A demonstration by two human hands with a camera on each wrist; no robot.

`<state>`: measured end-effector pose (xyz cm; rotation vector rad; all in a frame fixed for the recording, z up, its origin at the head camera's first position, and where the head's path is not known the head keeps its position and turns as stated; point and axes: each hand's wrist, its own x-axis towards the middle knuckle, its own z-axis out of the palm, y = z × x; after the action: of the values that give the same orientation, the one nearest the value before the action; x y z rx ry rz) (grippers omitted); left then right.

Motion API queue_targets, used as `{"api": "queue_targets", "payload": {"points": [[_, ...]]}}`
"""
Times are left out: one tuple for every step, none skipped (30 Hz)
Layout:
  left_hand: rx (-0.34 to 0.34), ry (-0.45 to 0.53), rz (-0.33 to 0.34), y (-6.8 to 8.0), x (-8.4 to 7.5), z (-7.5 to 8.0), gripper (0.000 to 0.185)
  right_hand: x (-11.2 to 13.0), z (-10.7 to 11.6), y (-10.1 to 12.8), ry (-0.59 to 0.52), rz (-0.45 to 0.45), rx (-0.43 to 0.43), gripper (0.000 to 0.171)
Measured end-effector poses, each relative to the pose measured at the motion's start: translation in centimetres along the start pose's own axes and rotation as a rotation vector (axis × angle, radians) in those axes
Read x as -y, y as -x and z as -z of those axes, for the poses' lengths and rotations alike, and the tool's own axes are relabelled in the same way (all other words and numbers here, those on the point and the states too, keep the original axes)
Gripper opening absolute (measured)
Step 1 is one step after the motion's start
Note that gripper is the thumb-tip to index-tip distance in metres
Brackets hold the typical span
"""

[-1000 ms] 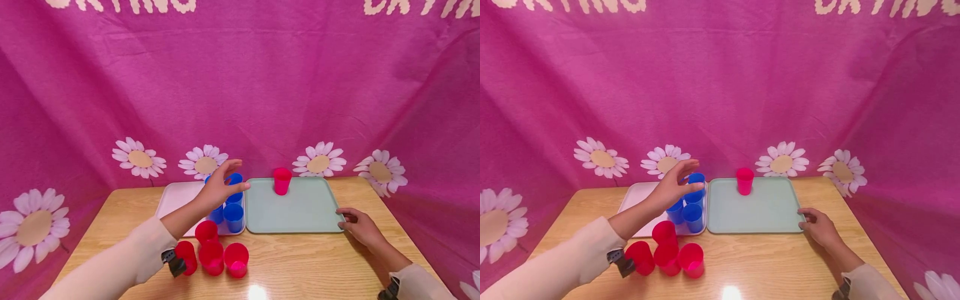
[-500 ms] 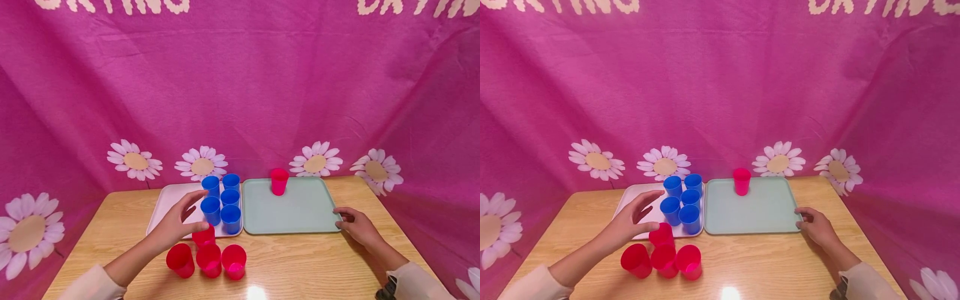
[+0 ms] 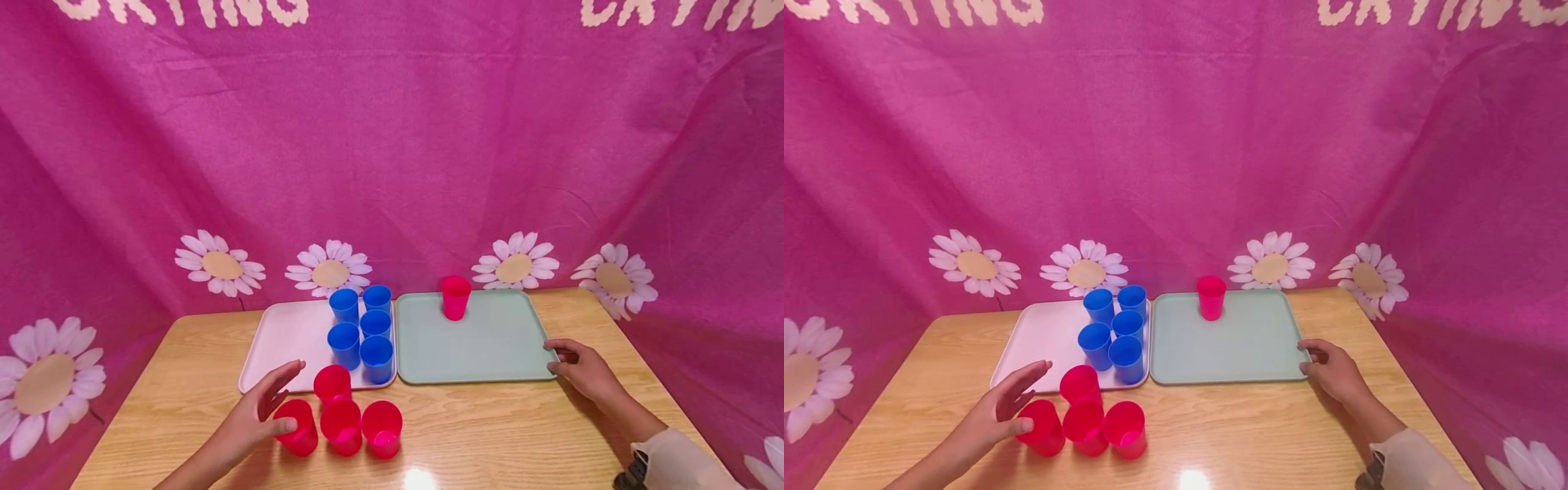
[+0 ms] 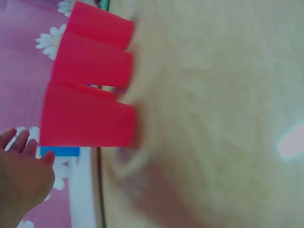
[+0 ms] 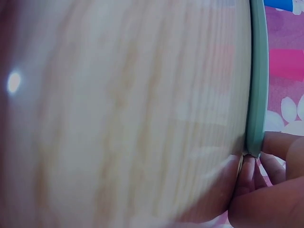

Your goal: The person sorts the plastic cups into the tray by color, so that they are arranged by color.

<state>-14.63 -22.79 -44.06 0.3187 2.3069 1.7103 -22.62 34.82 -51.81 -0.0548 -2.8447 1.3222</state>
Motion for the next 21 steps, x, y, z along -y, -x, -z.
{"api": "queue_targets", "payload": {"points": [[0.005,0.005,0.026,0.2,0.3,-0.1,0.079,0.0,0.0,0.0,0.001,0.003,0.001,0.04],[0.01,0.009,0.048,0.3,0.7,-0.2,0.079,0.0,0.0,0.0,0.001,0.004,0.002,0.04],[0.016,0.007,0.067,0.5,1.0,-0.3,0.08,0.0,0.0,0.0,0.001,0.003,0.003,0.04],[0.022,0.006,0.074,0.6,1.4,-0.4,0.081,0.0,0.0,0.1,-0.001,0.005,0.003,0.04],[0.02,0.003,0.09,0.7,1.7,-0.5,0.082,0.0,0.0,0.1,-0.003,0.005,0.004,0.04],[0.021,0.0,0.095,0.8,2.0,-0.6,0.082,0.0,0.0,0.1,-0.005,0.006,0.004,0.04],[0.019,0.001,0.107,0.8,2.2,-0.7,0.082,0.0,-0.1,0.1,-0.008,0.007,0.004,0.04],[0.017,0.002,0.119,0.8,2.3,-0.7,0.082,0.0,-0.1,0.1,-0.012,0.008,0.004,0.04],[0.011,-0.003,0.135,0.9,2.4,-0.8,0.083,0.0,-0.1,0.1,-0.018,0.009,0.004,0.04],[0.008,-0.007,0.145,0.9,2.5,-0.8,0.083,0.0,-0.1,0.1,-0.021,0.012,0.001,0.039],[0.004,-0.009,0.162,0.9,2.5,-0.8,0.083,0.0,-0.1,0.1,-0.024,0.011,0.001,0.039],[0.007,-0.013,0.167,1.0,2.6,-0.8,0.083,0.0,-0.1,0.1,-0.025,0.011,0.002,0.039],[0.006,-0.014,0.183,1.0,2.6,-0.8,0.083,0.0,-0.1,0.1,-0.025,0.011,0.002,0.039],[0.006,-0.012,0.197,1.0,2.6,-0.8,0.083,0.0,-0.1,0.1,-0.023,0.01,0.002,0.039],[0.007,-0.011,0.209,1.0,2.7,-0.8,0.084,0.0,-0.1,0.1,-0.019,0.011,0.001,0.039],[0.009,-0.005,0.217,1.0,2.7,-0.8,0.084,0.0,-0.1,0.1,-0.017,0.009,-0.002,0.039],[0.01,-0.001,0.224,1.0,2.8,-0.8,0.085,0.0,0.0,0.1,-0.014,0.008,-0.003,0.039],[0.01,0.003,0.229,0.9,2.9,-0.8,0.085,0.0,0.0,0.1,-0.012,0.007,-0.005,0.039],[0.008,0.006,0.236,1.0,2.9,-0.8,0.086,0.1,0.0,0.1,-0.01,0.006,-0.005,0.039],[0.007,0.007,0.238,1.0,3.0,-0.7,0.086,0.1,0.0,0.1,-0.008,0.005,-0.006,0.039],[0.003,0.001,0.237,1.0,3.0,-0.7,0.087,0.1,0.0,0.1,-0.007,0.004,-0.006,0.039]]}}
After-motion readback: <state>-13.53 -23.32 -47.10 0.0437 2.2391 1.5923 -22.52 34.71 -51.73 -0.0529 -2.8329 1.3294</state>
